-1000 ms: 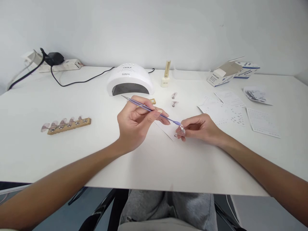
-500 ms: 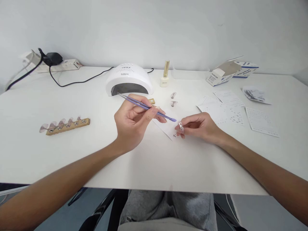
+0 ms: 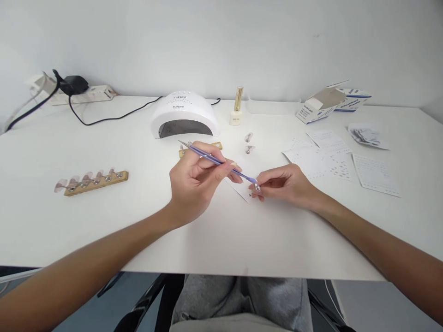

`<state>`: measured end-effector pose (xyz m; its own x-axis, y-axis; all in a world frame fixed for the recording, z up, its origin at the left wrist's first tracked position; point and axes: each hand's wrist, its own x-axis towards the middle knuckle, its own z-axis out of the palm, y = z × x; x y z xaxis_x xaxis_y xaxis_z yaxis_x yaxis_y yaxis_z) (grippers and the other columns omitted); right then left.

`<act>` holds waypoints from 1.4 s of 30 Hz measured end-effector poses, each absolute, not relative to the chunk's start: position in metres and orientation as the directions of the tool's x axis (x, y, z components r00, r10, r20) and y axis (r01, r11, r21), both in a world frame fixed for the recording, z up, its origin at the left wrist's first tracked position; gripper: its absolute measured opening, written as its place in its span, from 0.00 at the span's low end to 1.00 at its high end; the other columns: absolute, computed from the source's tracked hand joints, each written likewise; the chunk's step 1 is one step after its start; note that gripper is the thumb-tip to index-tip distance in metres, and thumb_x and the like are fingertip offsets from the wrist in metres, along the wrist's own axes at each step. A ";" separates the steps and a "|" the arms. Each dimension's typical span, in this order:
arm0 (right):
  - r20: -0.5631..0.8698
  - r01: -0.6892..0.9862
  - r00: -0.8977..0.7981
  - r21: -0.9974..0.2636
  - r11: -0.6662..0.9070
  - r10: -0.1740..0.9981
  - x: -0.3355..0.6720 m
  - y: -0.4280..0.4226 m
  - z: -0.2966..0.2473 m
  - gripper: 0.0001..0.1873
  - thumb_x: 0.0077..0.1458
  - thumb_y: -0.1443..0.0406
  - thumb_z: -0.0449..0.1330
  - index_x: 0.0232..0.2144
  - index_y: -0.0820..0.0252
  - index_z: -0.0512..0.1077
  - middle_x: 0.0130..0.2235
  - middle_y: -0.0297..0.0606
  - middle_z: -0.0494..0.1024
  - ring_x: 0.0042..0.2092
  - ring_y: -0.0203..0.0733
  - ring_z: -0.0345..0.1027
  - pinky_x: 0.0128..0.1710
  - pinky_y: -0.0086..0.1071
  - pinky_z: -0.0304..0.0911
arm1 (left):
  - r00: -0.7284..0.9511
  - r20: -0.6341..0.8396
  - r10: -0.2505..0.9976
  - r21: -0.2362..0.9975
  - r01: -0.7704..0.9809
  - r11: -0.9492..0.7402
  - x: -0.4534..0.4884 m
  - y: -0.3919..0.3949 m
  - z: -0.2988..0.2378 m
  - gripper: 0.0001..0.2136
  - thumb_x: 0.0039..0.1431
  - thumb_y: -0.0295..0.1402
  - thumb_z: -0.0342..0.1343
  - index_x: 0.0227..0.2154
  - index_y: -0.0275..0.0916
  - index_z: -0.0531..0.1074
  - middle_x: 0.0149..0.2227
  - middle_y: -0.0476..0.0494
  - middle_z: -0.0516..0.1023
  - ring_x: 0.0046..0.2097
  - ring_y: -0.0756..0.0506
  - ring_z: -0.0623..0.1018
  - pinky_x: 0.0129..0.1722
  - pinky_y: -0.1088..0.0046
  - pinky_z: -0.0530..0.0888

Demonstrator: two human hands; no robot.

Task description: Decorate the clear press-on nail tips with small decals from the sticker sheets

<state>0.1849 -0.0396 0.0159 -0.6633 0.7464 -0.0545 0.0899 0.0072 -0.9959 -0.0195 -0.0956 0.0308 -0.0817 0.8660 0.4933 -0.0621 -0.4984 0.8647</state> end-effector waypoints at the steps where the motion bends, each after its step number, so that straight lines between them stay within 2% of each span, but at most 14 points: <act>1: -0.054 0.085 -0.657 -0.996 0.003 0.752 0.184 -0.040 0.016 0.03 0.45 0.66 0.67 0.27 0.59 0.79 0.28 0.37 0.80 0.27 0.36 0.71 0.29 0.32 0.72 | -0.095 0.491 0.866 0.866 -0.054 -0.497 -0.019 -0.095 0.031 0.06 0.56 0.26 0.57 0.33 0.38 0.65 0.26 0.50 0.77 0.31 0.44 0.81 0.34 0.63 0.81; 4: -0.062 0.081 -0.643 -0.997 -0.013 0.764 0.183 -0.041 0.019 0.02 0.44 0.66 0.67 0.25 0.59 0.79 0.29 0.38 0.80 0.26 0.37 0.72 0.27 0.32 0.72 | -0.134 0.470 0.872 0.878 -0.031 -0.478 -0.020 -0.093 0.033 0.05 0.56 0.26 0.57 0.33 0.38 0.65 0.26 0.50 0.78 0.30 0.45 0.81 0.35 0.63 0.80; 8: -0.068 0.073 -0.637 -0.997 -0.028 0.768 0.183 -0.042 0.020 0.04 0.43 0.65 0.68 0.25 0.60 0.79 0.30 0.39 0.80 0.27 0.37 0.72 0.27 0.33 0.72 | -0.164 0.445 0.880 0.890 -0.029 -0.455 -0.021 -0.091 0.036 0.06 0.56 0.27 0.58 0.33 0.37 0.65 0.26 0.48 0.79 0.27 0.46 0.80 0.31 0.66 0.80; 14: -0.073 0.081 -0.641 -0.996 -0.028 0.764 0.184 -0.041 0.017 0.05 0.45 0.65 0.67 0.28 0.60 0.79 0.30 0.38 0.80 0.29 0.38 0.73 0.29 0.33 0.71 | -0.112 0.458 0.882 0.884 -0.046 -0.465 -0.020 -0.093 0.036 0.06 0.56 0.27 0.57 0.33 0.38 0.65 0.25 0.49 0.78 0.26 0.46 0.80 0.29 0.67 0.80; 20: -0.010 0.141 -0.625 -0.985 0.101 0.780 0.184 -0.044 0.018 0.03 0.47 0.66 0.65 0.28 0.59 0.78 0.28 0.35 0.79 0.30 0.37 0.72 0.30 0.31 0.69 | -0.111 0.513 0.851 0.855 -0.017 -0.518 -0.017 -0.099 0.037 0.06 0.56 0.24 0.56 0.34 0.37 0.65 0.26 0.48 0.78 0.28 0.45 0.80 0.29 0.66 0.80; 24: 0.089 0.202 -0.620 -0.942 0.267 0.780 0.182 -0.048 0.018 0.03 0.48 0.66 0.63 0.28 0.59 0.78 0.30 0.36 0.79 0.32 0.39 0.73 0.34 0.33 0.69 | -0.110 0.564 0.818 0.825 0.025 -0.565 -0.017 -0.100 0.033 0.07 0.55 0.22 0.57 0.34 0.38 0.66 0.26 0.50 0.76 0.30 0.45 0.81 0.30 0.66 0.81; 28: 0.187 0.250 -0.614 -0.875 0.414 0.767 0.181 -0.052 0.018 0.05 0.50 0.68 0.61 0.29 0.59 0.78 0.29 0.35 0.79 0.29 0.37 0.71 0.30 0.31 0.67 | -0.054 0.626 0.778 0.779 0.074 -0.622 -0.017 -0.101 0.029 0.10 0.53 0.18 0.56 0.35 0.37 0.67 0.27 0.51 0.74 0.30 0.47 0.80 0.32 0.67 0.81; 35: 0.163 0.285 -0.583 -0.876 0.388 0.796 0.179 -0.053 0.018 0.05 0.48 0.70 0.60 0.29 0.61 0.77 0.29 0.35 0.78 0.28 0.35 0.69 0.29 0.29 0.67 | 0.041 0.686 0.726 0.716 0.134 -0.685 -0.019 -0.103 0.028 0.13 0.52 0.15 0.55 0.37 0.36 0.66 0.27 0.52 0.74 0.29 0.50 0.79 0.29 0.71 0.80; 42: 0.170 0.245 -0.623 -0.885 0.396 0.763 0.181 -0.054 0.017 0.05 0.50 0.69 0.60 0.29 0.60 0.77 0.29 0.35 0.78 0.29 0.35 0.69 0.30 0.29 0.66 | -0.003 0.724 0.690 0.683 0.143 -0.716 -0.020 -0.099 0.025 0.12 0.53 0.15 0.55 0.37 0.36 0.66 0.29 0.51 0.72 0.30 0.49 0.80 0.30 0.71 0.81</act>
<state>0.1806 -0.0544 0.0166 -0.6233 0.7633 0.1695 0.2446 0.3963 -0.8849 -0.0201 -0.0987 0.0250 -0.0027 0.6902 0.7236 0.1431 -0.7159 0.6834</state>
